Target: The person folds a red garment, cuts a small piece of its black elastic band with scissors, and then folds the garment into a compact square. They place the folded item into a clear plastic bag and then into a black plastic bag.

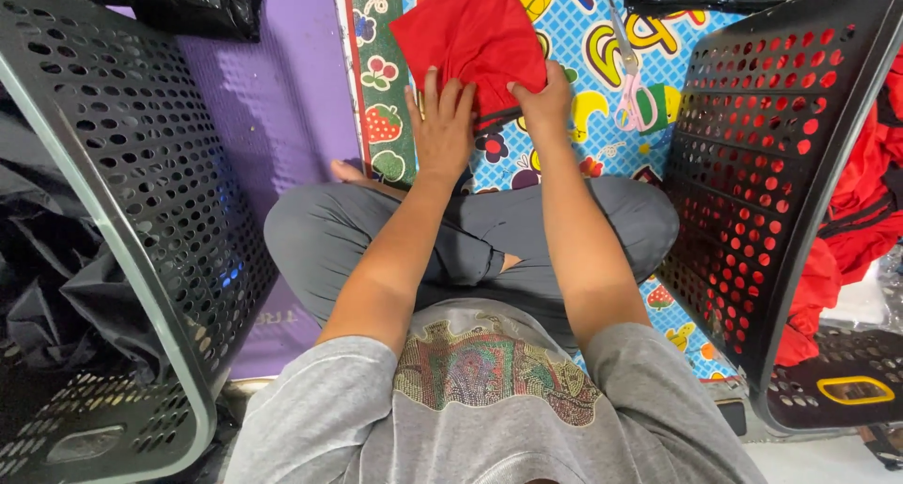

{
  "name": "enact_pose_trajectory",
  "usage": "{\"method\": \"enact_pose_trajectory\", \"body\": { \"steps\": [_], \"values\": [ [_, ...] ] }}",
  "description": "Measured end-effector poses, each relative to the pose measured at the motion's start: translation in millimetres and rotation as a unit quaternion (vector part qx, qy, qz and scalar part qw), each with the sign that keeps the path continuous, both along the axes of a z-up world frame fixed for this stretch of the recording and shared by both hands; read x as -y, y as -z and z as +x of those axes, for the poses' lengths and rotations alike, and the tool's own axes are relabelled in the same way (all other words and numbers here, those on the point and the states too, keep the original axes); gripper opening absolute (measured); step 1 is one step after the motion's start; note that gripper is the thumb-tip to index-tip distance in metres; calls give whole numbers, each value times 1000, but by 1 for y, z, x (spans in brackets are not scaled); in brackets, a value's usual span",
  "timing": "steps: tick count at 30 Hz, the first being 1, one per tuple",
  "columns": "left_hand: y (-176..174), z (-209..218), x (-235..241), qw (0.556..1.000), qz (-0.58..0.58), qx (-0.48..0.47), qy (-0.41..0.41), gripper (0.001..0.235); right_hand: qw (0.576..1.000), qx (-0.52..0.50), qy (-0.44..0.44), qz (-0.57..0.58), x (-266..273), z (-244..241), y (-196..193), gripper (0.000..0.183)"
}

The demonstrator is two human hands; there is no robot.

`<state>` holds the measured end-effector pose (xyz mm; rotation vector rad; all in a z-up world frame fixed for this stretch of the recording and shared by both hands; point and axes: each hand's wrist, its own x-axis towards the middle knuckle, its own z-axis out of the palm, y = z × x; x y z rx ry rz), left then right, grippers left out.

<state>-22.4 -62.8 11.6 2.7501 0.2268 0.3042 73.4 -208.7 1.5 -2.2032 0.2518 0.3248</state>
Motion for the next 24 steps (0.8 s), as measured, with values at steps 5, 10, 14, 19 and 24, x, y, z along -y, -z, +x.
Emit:
{"method": "enact_pose_trajectory", "body": {
  "steps": [5, 10, 14, 19, 24],
  "values": [
    [8, -5, 3, 999, 28, -15, 2, 41, 999, 50, -17, 11, -2, -7, -1, 38],
    [13, -11, 3, 998, -4, -61, 6, 49, 986, 132, -99, -20, -13, -22, -1, 51],
    [16, -14, 1, 997, -72, -40, -9, 32, 950, 198, -241, 14, -30, -42, -32, 54],
    [17, -16, -10, 989, -147, -2, 9, 38, 925, 240, -291, -40, -39, -55, -53, 38],
    [31, -13, -20, 955, -291, 46, 24, 21, 865, 306, -361, -170, -40, -58, -48, 33]
  ]
}}
